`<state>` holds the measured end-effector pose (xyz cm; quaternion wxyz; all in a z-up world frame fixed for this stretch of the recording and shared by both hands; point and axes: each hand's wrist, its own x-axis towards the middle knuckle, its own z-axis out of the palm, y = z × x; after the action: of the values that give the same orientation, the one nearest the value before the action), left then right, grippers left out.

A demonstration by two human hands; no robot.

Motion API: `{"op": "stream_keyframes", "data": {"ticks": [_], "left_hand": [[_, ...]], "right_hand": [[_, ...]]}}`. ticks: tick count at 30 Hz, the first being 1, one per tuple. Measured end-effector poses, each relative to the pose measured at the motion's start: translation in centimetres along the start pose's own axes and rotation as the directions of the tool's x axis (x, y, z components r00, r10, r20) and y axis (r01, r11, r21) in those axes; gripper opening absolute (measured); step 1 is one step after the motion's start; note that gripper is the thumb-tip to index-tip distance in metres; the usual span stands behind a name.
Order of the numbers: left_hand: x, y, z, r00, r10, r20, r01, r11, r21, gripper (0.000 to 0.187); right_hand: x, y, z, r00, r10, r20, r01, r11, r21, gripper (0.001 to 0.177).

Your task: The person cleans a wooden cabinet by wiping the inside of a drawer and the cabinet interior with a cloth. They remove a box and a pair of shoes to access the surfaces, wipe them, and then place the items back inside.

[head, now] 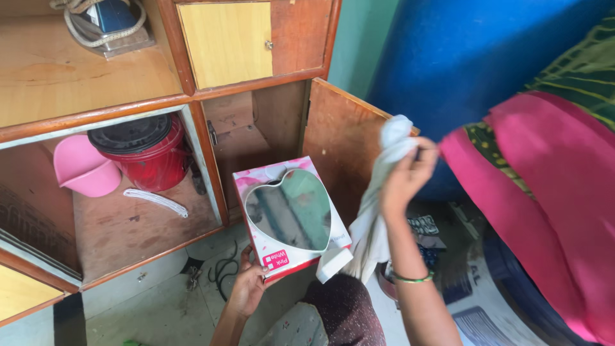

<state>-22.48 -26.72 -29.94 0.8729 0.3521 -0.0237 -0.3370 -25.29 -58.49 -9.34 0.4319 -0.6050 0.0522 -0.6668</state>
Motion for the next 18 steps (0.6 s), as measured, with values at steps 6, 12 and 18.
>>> {"op": "stream_keyframes", "data": {"ticks": [6, 12, 18], "left_hand": [[6.5, -2.9, -6.5, 0.993, -0.085, -0.077, 0.091, 0.993, 0.080, 0.088], [10.9, -5.6, -15.2, 0.959, -0.168, -0.226, 0.202, 0.969, 0.139, 0.089], [12.5, -6.5, -17.4, 0.955, -0.063, -0.288, 0.144, 0.952, 0.270, 0.090]], "right_hand": [[-14.4, 8.6, 6.5, 0.390, 0.126, 0.912, -0.019, 0.992, -0.128, 0.031], [-19.7, 10.6, 6.8, -0.069, -0.029, 0.997, 0.235, 0.971, 0.044, 0.052], [-25.6, 13.5, 7.9, -0.137, -0.036, 0.990, 0.405, 0.910, 0.090, 0.059]]}}
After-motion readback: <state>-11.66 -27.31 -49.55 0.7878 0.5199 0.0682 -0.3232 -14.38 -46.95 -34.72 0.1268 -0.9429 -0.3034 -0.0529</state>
